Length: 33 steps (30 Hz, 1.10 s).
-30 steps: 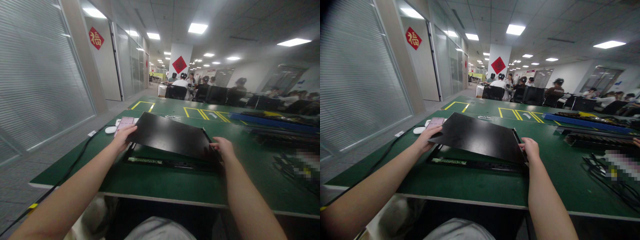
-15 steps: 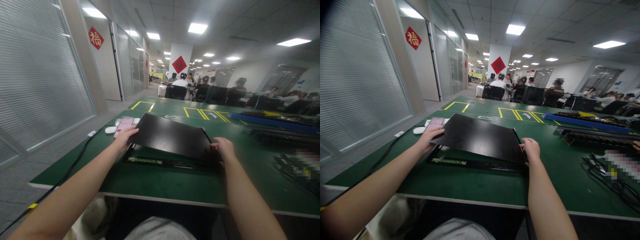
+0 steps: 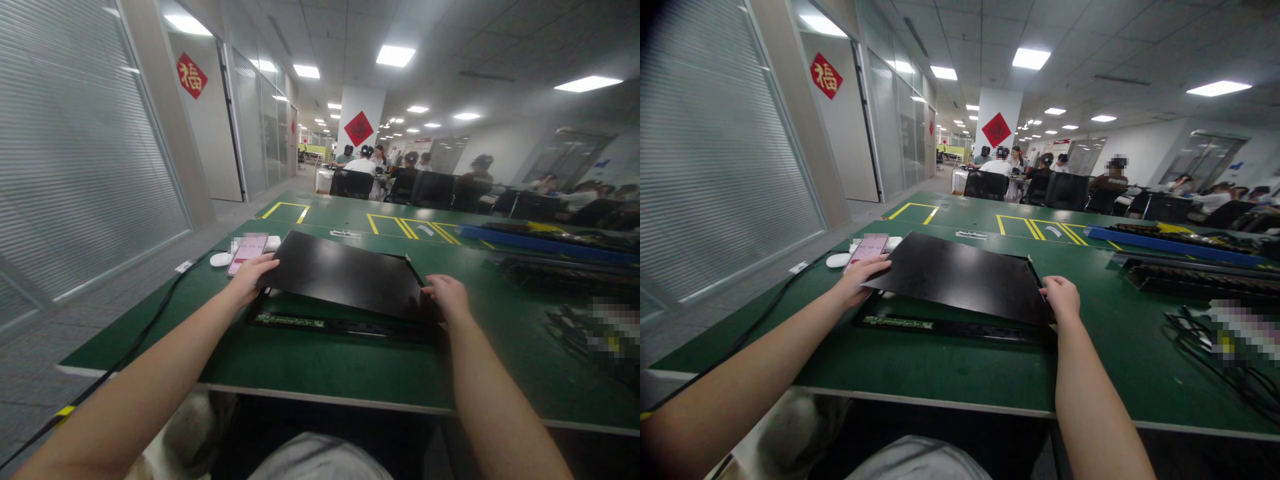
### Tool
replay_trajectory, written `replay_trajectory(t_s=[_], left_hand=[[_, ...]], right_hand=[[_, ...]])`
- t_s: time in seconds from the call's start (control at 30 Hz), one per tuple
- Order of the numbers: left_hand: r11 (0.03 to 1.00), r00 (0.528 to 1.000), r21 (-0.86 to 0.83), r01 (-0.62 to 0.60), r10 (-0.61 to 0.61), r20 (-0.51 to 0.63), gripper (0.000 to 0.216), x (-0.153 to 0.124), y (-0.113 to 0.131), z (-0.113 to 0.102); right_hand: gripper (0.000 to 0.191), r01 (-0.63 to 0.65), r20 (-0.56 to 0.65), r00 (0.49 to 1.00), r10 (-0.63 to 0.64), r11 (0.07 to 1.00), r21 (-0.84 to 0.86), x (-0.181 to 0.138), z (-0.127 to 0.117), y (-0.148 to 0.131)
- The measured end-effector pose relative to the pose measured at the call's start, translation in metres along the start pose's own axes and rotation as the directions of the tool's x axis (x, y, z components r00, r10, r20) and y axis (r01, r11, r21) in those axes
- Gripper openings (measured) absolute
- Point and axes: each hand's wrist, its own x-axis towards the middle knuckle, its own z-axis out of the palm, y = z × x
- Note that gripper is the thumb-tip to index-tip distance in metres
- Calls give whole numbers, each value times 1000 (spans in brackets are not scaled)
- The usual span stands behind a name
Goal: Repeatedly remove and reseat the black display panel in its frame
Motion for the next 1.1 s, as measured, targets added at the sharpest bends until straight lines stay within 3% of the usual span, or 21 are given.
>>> replay_trajectory(t_s=[0.5, 1.1], left_hand=[[996, 997, 31, 82, -82, 11, 27, -1, 0, 1], [990, 996, 111, 87, -89, 10, 24, -2, -3, 1]], right_hand=[[34, 45, -2, 999, -45, 991, -128, 6, -1, 5], [26, 90, 6, 996, -92, 953, -289, -1, -3, 0]])
